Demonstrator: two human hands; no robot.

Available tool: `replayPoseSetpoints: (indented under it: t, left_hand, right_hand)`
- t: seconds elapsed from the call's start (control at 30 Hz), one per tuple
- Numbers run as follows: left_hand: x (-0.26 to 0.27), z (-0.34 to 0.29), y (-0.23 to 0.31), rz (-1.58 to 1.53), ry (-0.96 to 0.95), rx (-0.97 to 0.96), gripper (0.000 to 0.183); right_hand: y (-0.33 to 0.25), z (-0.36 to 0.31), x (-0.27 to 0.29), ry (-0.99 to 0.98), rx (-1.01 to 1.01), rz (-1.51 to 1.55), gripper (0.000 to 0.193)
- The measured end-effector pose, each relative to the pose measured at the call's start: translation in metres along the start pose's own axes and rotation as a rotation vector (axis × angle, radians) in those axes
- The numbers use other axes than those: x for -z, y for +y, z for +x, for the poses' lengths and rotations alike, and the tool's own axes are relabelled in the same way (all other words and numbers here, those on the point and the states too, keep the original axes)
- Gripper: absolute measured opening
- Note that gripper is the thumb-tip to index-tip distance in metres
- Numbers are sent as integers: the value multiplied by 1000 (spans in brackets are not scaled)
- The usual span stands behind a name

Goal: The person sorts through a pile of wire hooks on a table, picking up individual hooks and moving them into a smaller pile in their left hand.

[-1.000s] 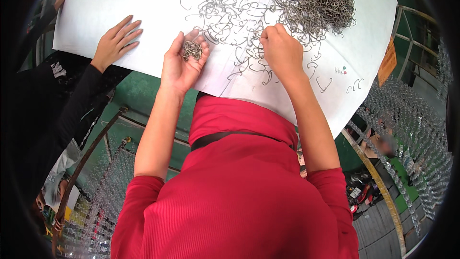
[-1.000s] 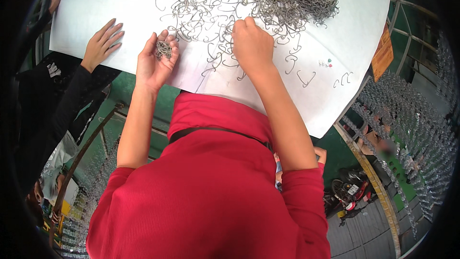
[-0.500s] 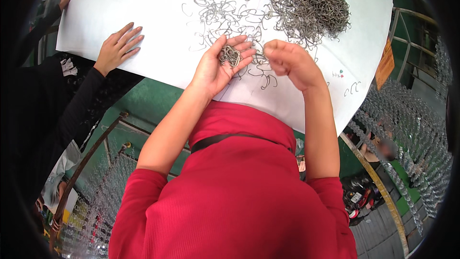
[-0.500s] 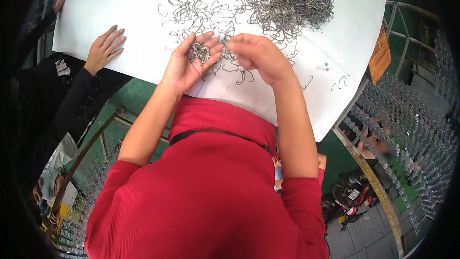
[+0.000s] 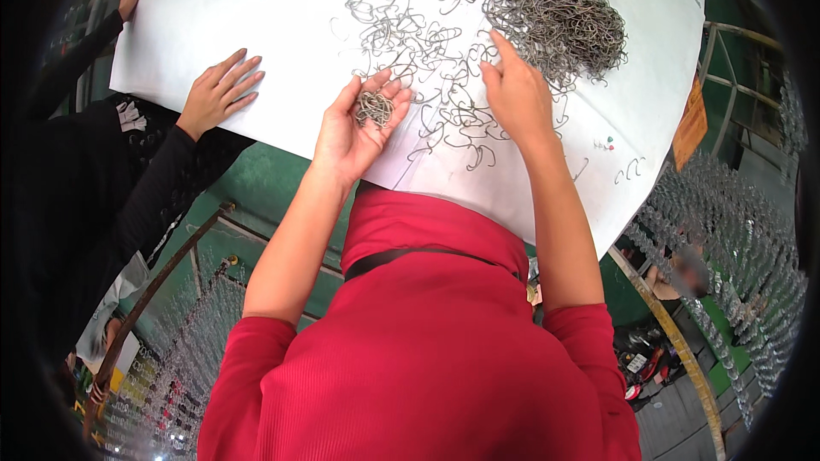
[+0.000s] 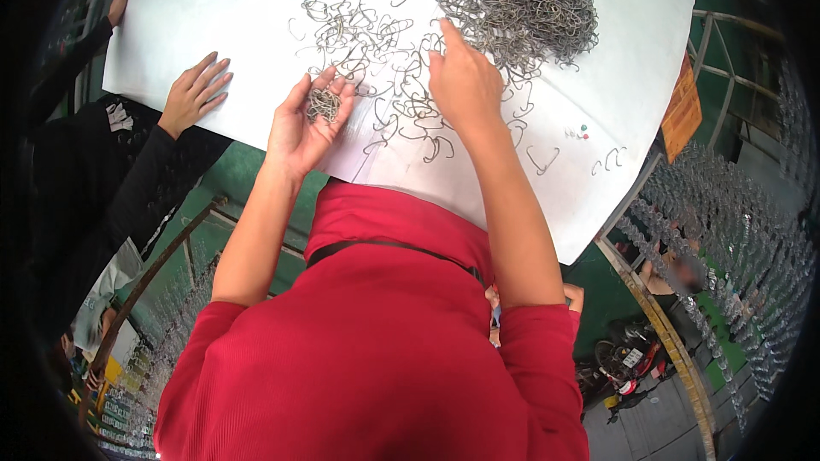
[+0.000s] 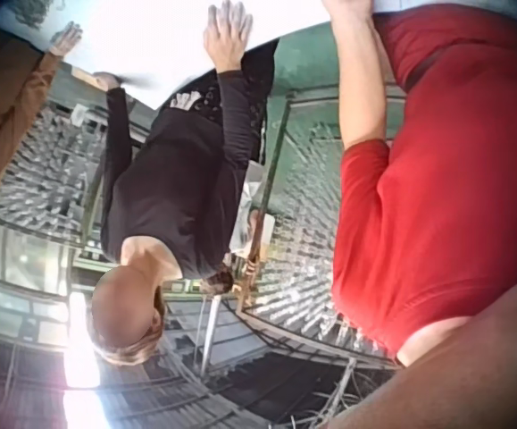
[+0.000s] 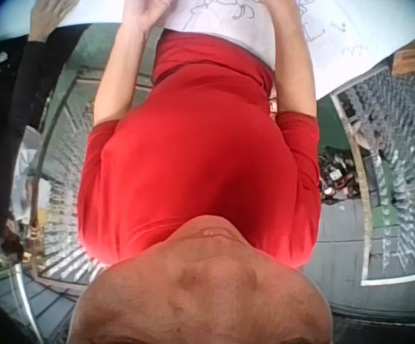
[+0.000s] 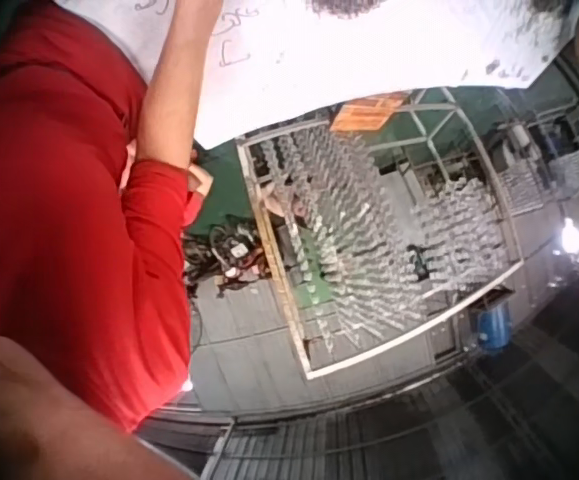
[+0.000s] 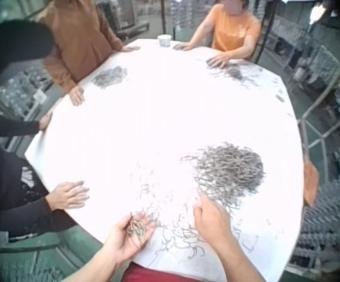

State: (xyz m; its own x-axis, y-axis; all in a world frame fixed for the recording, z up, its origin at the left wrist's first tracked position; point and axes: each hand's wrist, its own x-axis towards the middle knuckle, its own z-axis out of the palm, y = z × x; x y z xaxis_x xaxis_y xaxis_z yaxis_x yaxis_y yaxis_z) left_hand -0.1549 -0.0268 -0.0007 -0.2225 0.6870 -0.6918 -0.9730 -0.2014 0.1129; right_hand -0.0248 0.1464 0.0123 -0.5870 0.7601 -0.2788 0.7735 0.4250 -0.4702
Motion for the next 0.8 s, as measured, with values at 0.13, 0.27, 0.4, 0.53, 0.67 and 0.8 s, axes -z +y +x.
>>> replayPoseSetpoints:
  t: [0.13, 0.27, 0.4, 0.53, 0.67, 0.8]
  left_hand:
    - [8, -5, 7, -2, 58, -46, 32]
    - [14, -5, 10, -19, -16, -3, 27]
    - [10, -7, 12, 26, -95, 33, 28]
    - [11, -9, 13, 34, -88, 35, 33]
    - [13, -8, 15, 35, -45, 65, 36]
    - [12, -9, 16, 54, -16, 77, 37]
  right_hand:
    - [1, -2, 6, -77, 61, -18, 21]
    - [-12, 17, 1, 39, 194, 37, 11]
    - [-21, 41, -8, 32, 269, -4, 8]
    - [-29, 53, -7, 27, 286, -78, 8]
    - [-35, 58, -7, 10, 267, -83, 7]
    - [-42, 65, -21, -5, 303, -56, 12]
